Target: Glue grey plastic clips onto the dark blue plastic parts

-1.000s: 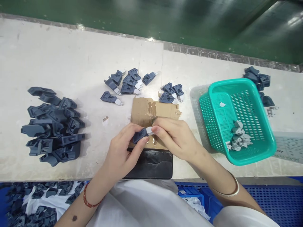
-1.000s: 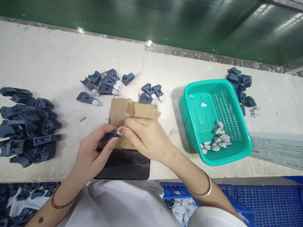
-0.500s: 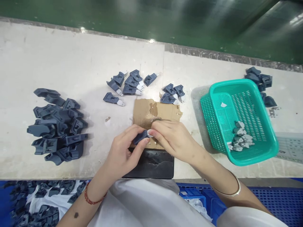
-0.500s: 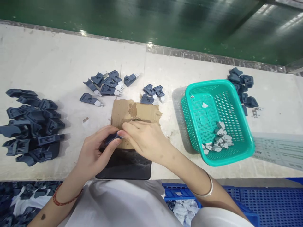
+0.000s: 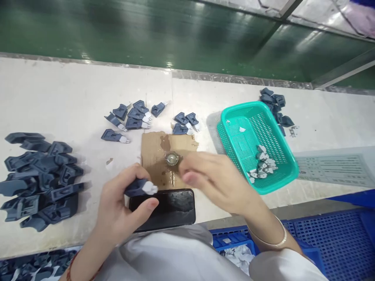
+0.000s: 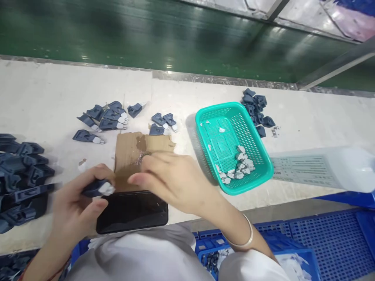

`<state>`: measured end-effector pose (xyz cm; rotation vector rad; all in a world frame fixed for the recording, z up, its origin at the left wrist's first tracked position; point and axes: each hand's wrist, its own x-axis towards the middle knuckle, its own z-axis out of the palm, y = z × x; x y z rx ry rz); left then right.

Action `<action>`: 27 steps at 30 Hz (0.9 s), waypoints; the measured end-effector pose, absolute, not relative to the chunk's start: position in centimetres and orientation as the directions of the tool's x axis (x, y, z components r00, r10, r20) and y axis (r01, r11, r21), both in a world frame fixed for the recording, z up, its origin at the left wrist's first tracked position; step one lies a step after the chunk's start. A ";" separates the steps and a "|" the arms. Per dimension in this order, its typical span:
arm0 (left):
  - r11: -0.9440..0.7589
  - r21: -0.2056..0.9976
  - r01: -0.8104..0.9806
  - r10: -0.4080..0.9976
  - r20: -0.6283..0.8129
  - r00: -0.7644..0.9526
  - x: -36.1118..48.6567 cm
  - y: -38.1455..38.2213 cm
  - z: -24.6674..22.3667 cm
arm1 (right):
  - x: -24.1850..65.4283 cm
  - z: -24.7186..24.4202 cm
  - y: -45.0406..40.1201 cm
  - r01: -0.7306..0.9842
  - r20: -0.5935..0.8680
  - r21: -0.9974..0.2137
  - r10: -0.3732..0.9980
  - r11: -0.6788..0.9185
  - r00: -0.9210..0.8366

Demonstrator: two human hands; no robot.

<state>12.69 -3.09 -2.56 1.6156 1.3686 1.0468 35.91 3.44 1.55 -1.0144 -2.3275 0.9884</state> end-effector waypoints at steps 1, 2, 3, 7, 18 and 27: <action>-0.113 0.903 0.415 0.994 0.103 0.046 12.5 -2.9 -2.2 | 37.4 2.2 3.4 0.498 0.083 -0.749 0.807 0.437 -0.584; -0.072 0.879 0.471 0.996 0.085 -0.006 12.4 -2.6 -1.9 | 39.1 2.8 3.3 0.571 0.071 -0.728 0.869 0.380 -0.489; -0.022 0.853 0.521 0.996 0.063 -0.061 12.2 -2.3 -1.6 | 40.9 3.1 3.3 0.663 0.057 -0.678 0.922 0.317 -0.383; 0.086 0.745 0.662 0.989 0.015 -0.145 11.9 -0.6 -1.3 | 47.8 2.3 3.1 0.873 -0.171 -0.484 0.971 0.063 -0.165; -0.196 0.395 0.898 0.970 0.212 0.119 10.9 4.9 -4.5 | 48.8 -0.2 3.2 0.818 -0.258 -0.572 0.933 0.063 -0.252; -0.212 0.326 0.921 0.952 0.280 0.120 8.5 3.7 -2.7 | 49.1 -0.4 3.1 0.504 -0.225 -0.847 0.973 -0.167 -0.057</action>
